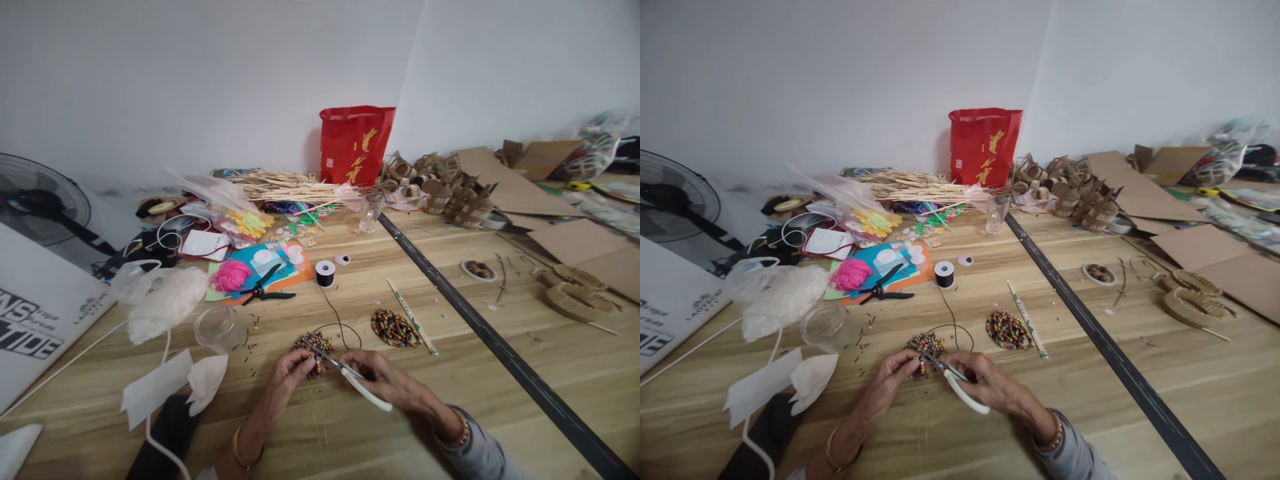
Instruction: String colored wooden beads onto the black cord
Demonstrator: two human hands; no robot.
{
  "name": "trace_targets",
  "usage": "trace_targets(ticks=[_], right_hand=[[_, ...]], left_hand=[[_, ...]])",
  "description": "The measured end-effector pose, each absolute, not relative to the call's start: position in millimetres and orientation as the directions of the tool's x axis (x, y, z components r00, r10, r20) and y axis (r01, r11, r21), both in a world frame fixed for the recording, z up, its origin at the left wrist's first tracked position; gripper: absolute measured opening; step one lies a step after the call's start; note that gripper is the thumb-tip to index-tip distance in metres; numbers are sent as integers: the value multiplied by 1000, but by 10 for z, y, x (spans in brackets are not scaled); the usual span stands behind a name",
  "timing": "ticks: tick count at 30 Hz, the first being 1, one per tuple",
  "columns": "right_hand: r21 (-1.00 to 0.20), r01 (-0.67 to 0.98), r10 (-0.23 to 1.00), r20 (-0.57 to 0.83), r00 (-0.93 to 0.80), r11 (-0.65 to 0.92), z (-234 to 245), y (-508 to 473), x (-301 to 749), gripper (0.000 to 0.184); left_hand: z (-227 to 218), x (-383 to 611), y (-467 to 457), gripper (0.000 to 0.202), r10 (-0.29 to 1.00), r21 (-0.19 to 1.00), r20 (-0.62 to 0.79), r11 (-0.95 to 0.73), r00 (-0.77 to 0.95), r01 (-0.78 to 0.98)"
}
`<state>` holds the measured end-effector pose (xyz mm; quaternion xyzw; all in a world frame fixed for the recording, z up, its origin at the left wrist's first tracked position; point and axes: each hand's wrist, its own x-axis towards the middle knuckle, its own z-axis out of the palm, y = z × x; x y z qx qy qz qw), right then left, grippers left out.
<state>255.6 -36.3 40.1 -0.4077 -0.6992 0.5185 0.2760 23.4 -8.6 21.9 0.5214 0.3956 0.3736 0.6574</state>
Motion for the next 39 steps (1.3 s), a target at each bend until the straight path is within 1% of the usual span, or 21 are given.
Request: trace_targets(ticks=[4, 6, 9, 10, 12, 16, 18, 21, 24, 28, 30, 32, 34, 37, 39], right_hand=[[-962, 262, 858, -67, -509, 81, 326, -315, 2591, 28], [-943, 306, 869, -44, -494, 127, 308, -302, 2602, 24], [-878, 406, 873, 27, -487, 254, 339, -312, 2601, 17], [-852, 433, 866, 45, -499, 294, 363, -324, 2595, 18], [-803, 477, 845, 59, -532, 357, 421, -359, 2577, 22], [-684, 588, 808, 5, -589, 432, 503, -455, 2515, 39], [-603, 640, 790, -27, -613, 476, 523, -505, 2464, 41], [-474, 665, 751, -11, -660, 577, 552, -568, 2370, 36], [-413, 656, 739, 64, -671, 632, 578, -608, 2279, 24], [-346, 677, 741, 88, -666, 649, 587, -630, 2223, 14], [-354, 681, 750, 101, -654, 641, 594, -630, 2229, 9], [-415, 694, 789, 108, -605, 589, 611, -624, 2252, 7], [-534, 690, 850, 111, -515, 488, 628, -612, 2279, 13], [-749, 555, 895, 113, -432, 362, 600, -583, 2295, 23], [-830, 473, 913, 99, -396, 295, 526, -562, 2280, 23]], left_hand=[[203, 214, -97, 32, 898, 975, -123, 189, 423, -116], [208, 203, -104, 30, 894, 967, -112, 198, 433, -158], [243, 181, -107, 27, 908, 940, -92, 214, 408, -266], [261, 170, -105, 26, 918, 926, -83, 215, 389, -309], [303, 140, -93, 23, 937, 898, -68, 207, 343, -387], [385, 83, -48, 21, 970, 866, -51, 162, 239, -473], [417, 81, -33, 21, 974, 880, -54, 150, 220, -451], [444, 127, -40, 24, 973, 930, -69, 143, 221, -338], [448, 204, -72, 26, 967, 964, -84, 140, 243, -225], [430, 282, -105, 29, 952, 982, -103, 143, 290, -122], [417, 301, -119, 30, 941, 986, -118, 148, 316, -71], [401, 314, -140, 31, 933, 986, -144, 165, 331, -37], [381, 327, -172, 34, 924, 981, -177, 195, 339, -18], [348, 359, -233, 35, 902, 969, -210, 244, 376, -45], [330, 384, -273, 34, 885, 959, -203, 266, 418, -98]])
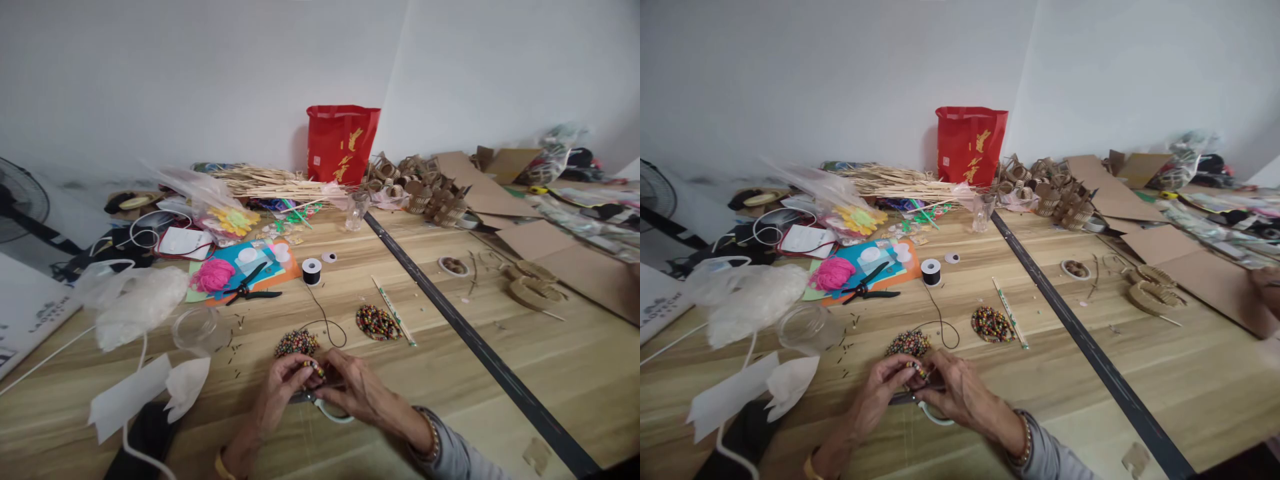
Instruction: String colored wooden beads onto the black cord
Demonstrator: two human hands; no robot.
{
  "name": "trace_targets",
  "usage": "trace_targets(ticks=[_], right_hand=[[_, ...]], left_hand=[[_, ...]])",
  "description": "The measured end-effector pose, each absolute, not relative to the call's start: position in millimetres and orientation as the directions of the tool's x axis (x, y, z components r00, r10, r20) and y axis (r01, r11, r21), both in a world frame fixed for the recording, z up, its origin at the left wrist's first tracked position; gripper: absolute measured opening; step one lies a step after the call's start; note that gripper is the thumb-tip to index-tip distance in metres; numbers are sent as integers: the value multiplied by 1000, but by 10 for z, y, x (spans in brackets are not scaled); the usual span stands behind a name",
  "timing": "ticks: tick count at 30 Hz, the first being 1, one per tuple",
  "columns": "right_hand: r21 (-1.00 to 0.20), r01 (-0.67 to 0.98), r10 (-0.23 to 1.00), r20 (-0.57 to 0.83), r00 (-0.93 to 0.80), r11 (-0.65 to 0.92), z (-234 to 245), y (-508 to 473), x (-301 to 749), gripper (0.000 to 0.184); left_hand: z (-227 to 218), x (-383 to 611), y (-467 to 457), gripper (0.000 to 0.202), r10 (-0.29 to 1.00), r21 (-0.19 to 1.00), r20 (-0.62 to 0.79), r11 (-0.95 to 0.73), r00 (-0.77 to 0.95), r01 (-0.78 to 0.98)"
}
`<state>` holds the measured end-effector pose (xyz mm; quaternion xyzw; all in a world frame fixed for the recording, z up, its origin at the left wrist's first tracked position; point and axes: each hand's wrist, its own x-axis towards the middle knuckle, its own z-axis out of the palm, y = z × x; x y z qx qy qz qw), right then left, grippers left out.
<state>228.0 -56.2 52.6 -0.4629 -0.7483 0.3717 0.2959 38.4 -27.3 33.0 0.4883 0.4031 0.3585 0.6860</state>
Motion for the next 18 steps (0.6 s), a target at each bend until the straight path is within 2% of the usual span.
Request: trace_targets(ticks=[2, 5, 10, 13, 18], right_hand=[[-892, 411, 931, 32, -363, 191, 424, -541, 2255, 16], [-959, 280, 938, -57, -343, 44, 291, -513, 2232, 21], [-990, 140, 947, -64, -314, -21, 276, -444, 2318, 26], [-977, 211, 947, -49, -317, 20, 397, -385, 2464, 25], [-842, 499, 920, -9, -391, 204, 687, -317, 2799, 22]], left_hand=[[319, 404, -302, 33, 875, 953, -186, 271, 446, -136], [319, 414, -311, 31, 878, 955, -173, 260, 447, -141], [341, 394, -267, 32, 899, 958, -198, 262, 392, -116], [358, 381, -264, 35, 886, 957, -214, 274, 412, -92], [371, 362, -290, 39, 838, 964, -202, 261, 507, -47]])
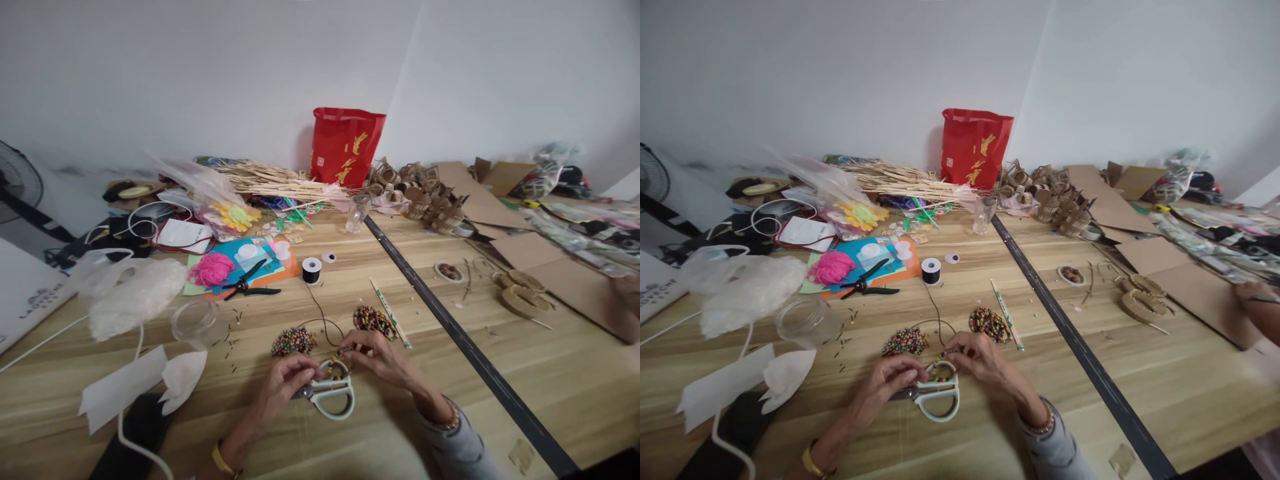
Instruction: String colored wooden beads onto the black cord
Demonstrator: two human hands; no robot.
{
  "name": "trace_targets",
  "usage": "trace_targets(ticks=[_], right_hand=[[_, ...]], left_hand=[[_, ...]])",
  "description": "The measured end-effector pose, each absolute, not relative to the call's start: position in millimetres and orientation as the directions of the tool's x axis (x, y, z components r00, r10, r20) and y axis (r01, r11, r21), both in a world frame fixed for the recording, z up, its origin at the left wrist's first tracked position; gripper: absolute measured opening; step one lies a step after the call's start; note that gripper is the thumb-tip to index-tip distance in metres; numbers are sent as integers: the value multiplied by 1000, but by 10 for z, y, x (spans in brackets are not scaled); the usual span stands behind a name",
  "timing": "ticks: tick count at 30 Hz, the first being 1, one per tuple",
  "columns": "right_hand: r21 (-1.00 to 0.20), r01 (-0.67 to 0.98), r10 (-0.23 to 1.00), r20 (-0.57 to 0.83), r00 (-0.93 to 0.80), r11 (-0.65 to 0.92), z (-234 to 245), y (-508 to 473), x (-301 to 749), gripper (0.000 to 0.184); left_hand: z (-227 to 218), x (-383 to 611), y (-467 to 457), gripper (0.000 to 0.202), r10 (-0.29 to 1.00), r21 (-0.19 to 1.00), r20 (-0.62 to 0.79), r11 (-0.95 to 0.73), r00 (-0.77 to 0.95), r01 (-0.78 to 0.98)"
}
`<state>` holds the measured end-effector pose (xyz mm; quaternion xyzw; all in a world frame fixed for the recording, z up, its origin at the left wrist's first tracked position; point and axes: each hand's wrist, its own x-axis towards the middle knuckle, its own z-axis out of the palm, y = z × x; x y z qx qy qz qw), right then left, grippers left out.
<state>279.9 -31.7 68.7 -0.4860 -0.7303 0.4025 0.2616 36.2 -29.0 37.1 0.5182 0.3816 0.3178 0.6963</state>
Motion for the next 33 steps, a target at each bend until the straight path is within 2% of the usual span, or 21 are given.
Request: trace_targets(ticks=[3, 6, 10, 13, 16, 21, 24, 29, 33], right_hand=[[-721, 635, 898, -42, -437, 276, 776, -300, 3004, 19], [-558, 778, 920, -65, -388, 288, 798, -278, 3195, 13], [-408, 873, 939, -95, -332, 267, 822, -208, 3435, 16], [-343, 900, 938, -116, -325, 270, 838, -122, 3577, 17], [-346, 896, 938, -105, -330, 277, 827, -25, 3646, 13], [-472, 836, 960, 114, -257, 280, 776, 72, 3614, 18], [-532, 790, 953, 177, -246, 303, 771, 69, 3528, 19], [-583, 725, 928, 173, -330, 366, 777, 23, 3222, 19], [-559, 703, 887, 145, -438, 439, 728, -17, 2882, 15]], left_hand=[[370, 352, -288, 36, 844, 967, -192, 250, 501, -49], [363, 345, -277, 35, 864, 959, -205, 272, 459, -84], [335, 333, -261, 34, 873, 958, -209, 274, 441, -88], [313, 327, -254, 34, 876, 958, -215, 276, 431, -83], [301, 324, -256, 32, 876, 957, -213, 276, 433, -87], [281, 289, -234, 29, 899, 967, -187, 240, 396, -86], [281, 251, -185, 30, 924, 970, -175, 220, 340, -99], [287, 181, -83, 34, 958, 968, -185, 216, 221, -128], [229, 120, -17, 33, 983, 987, -134, 143, 122, -70]])
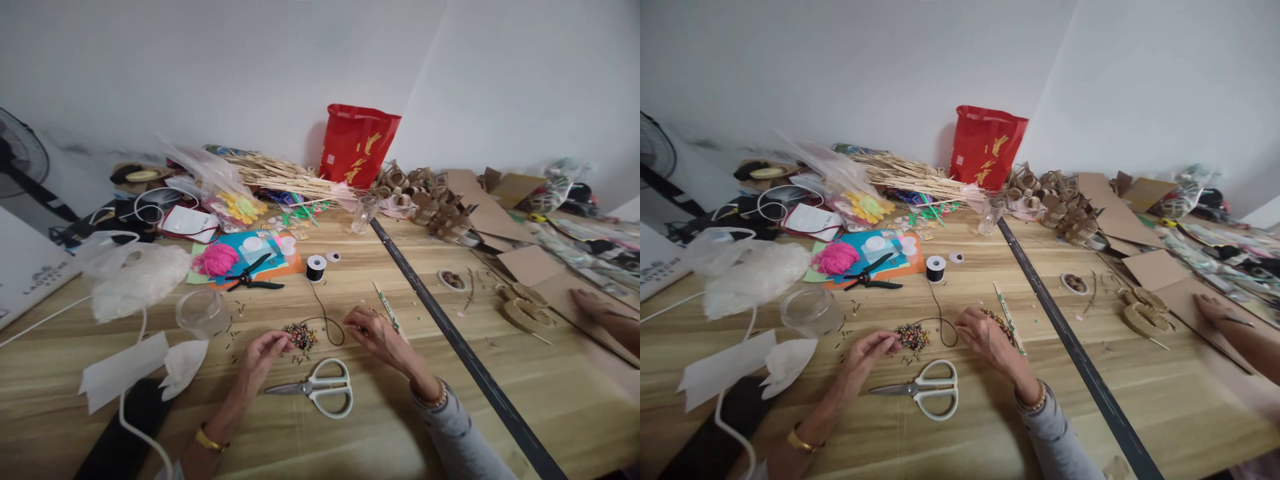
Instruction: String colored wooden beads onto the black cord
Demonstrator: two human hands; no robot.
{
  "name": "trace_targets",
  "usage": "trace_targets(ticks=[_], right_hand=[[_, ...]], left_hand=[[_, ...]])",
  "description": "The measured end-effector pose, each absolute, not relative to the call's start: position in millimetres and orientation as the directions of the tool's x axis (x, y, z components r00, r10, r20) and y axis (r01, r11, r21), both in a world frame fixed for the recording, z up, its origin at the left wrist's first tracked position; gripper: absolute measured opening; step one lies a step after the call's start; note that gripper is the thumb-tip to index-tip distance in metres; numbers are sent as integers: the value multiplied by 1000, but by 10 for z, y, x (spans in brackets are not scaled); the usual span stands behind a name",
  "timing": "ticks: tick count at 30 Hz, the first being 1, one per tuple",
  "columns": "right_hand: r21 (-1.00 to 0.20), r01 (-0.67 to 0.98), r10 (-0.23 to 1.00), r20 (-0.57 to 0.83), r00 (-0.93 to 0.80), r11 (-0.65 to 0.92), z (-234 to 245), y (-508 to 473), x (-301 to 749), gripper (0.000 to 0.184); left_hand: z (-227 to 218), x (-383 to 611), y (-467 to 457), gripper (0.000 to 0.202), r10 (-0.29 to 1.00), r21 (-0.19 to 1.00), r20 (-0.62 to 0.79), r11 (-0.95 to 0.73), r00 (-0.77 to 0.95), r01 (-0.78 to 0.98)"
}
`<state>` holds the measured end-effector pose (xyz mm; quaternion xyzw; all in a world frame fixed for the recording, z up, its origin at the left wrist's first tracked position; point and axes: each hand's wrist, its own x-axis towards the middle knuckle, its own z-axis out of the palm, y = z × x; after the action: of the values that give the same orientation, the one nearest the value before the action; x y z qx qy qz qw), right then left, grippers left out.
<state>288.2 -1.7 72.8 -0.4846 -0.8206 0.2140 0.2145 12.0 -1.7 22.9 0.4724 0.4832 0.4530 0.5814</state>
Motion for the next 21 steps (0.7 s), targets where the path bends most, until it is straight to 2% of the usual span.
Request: trace_targets(ticks=[3, 8, 11, 16, 21], right_hand=[[-529, 682, 839, 118, -531, 505, 669, -13, 2659, 17], [-318, 755, 811, 93, -578, 574, 618, 97, 2377, 13], [-247, 748, 784, 93, -614, 616, 577, 204, 2231, 10], [-136, 763, 775, 98, -624, 632, 429, 331, 2068, 13], [-133, 739, 751, 111, -651, 660, 338, 361, 2028, 13]], left_hand=[[186, 83, 13, 33, 996, 997, -83, 83, 24, -2], [193, 37, 26, 34, 999, 994, -21, 23, -24, 109], [183, 19, 31, 41, 1000, 992, -15, 18, -22, 124], [114, 5, 26, 56, 997, 989, -10, -3, 83, 150], [52, 22, 7, 59, 982, 987, 0, -30, 187, 158]])
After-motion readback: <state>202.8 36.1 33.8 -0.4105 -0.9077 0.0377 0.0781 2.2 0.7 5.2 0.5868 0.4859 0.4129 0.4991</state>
